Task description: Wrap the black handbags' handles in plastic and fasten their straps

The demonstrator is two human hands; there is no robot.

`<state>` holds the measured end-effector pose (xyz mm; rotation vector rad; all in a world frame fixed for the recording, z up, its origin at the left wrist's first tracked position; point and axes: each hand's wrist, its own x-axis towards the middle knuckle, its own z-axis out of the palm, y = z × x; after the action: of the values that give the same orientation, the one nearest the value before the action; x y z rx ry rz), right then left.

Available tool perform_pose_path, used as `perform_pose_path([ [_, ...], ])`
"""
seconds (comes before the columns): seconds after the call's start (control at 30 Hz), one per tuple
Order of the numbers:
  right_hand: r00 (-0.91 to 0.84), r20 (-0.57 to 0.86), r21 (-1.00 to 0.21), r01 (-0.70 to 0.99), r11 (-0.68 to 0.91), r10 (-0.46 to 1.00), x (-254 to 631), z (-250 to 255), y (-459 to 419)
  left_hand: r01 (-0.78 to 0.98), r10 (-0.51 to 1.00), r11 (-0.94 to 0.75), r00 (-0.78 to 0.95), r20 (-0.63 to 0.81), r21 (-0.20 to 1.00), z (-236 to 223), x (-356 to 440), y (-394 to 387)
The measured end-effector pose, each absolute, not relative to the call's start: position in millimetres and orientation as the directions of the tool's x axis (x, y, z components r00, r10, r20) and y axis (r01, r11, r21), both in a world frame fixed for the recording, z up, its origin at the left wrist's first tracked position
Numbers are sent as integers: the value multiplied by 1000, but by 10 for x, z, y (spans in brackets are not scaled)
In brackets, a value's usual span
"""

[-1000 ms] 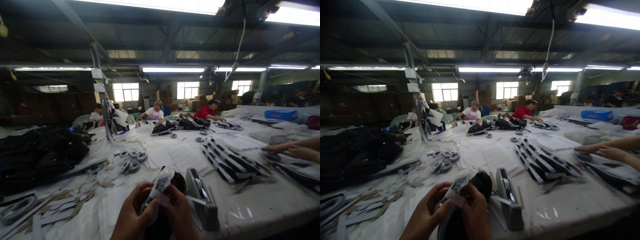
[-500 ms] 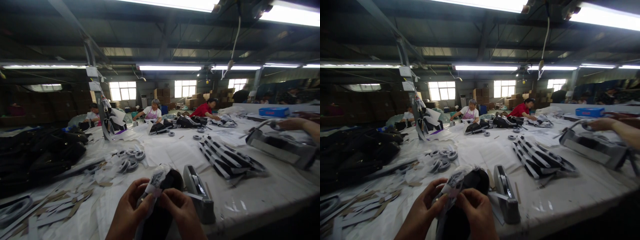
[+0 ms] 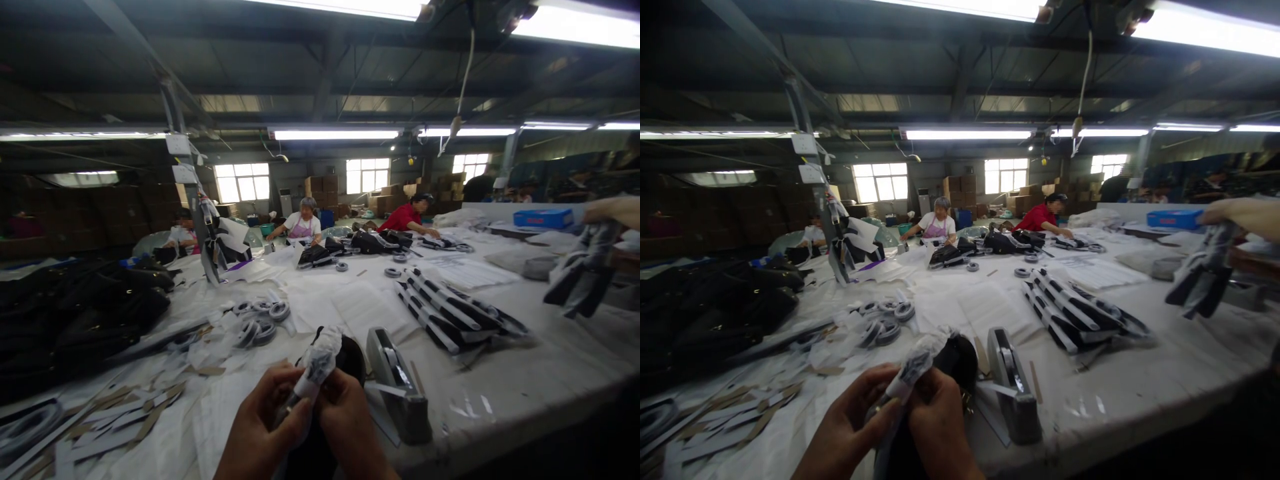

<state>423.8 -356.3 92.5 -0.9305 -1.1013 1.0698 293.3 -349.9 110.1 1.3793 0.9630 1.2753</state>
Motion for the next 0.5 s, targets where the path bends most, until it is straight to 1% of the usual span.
perform_pose_path([
  [0.07, 97, 227, -944, -224, 244, 969, 4209, 933, -3565, -53, 967, -228, 105, 232, 972, 1084, 2935, -3505],
  [0.13, 84, 240, -942, -222, 253, 967, 4206, 963, -3565, -20, 968, -240, 75, 241, 971, 1089, 2925, -3502],
  [0.27, 25, 272, -961, -48, 273, 962, 4311, 1034, -3595, 8, 973, -229, 41, 228, 974, 1130, 2880, -3484],
  [0.3, 7, 267, -964, -22, 267, 964, 4350, 1042, -3610, 11, 974, -222, 40, 222, 975, 1137, 2869, -3480],
  [0.33, -8, 251, -968, -31, 251, 968, 4384, 1042, -3628, 15, 975, -218, 43, 217, 976, 1140, 2861, -3477],
  [0.37, -19, 226, -972, -78, 224, 974, 4409, 1037, -3646, 16, 976, -214, 46, 213, 977, 1139, 2858, -3475],
  [0.47, -36, 157, -947, -289, 140, 987, 4413, 1014, -3697, 17, 977, -211, 37, 210, 977, 1119, 2886, -3485],
  [0.5, -35, 142, -937, -326, 123, 989, 4391, 1015, -3710, 17, 976, -216, 26, 216, 976, 1112, 2908, -3496],
])
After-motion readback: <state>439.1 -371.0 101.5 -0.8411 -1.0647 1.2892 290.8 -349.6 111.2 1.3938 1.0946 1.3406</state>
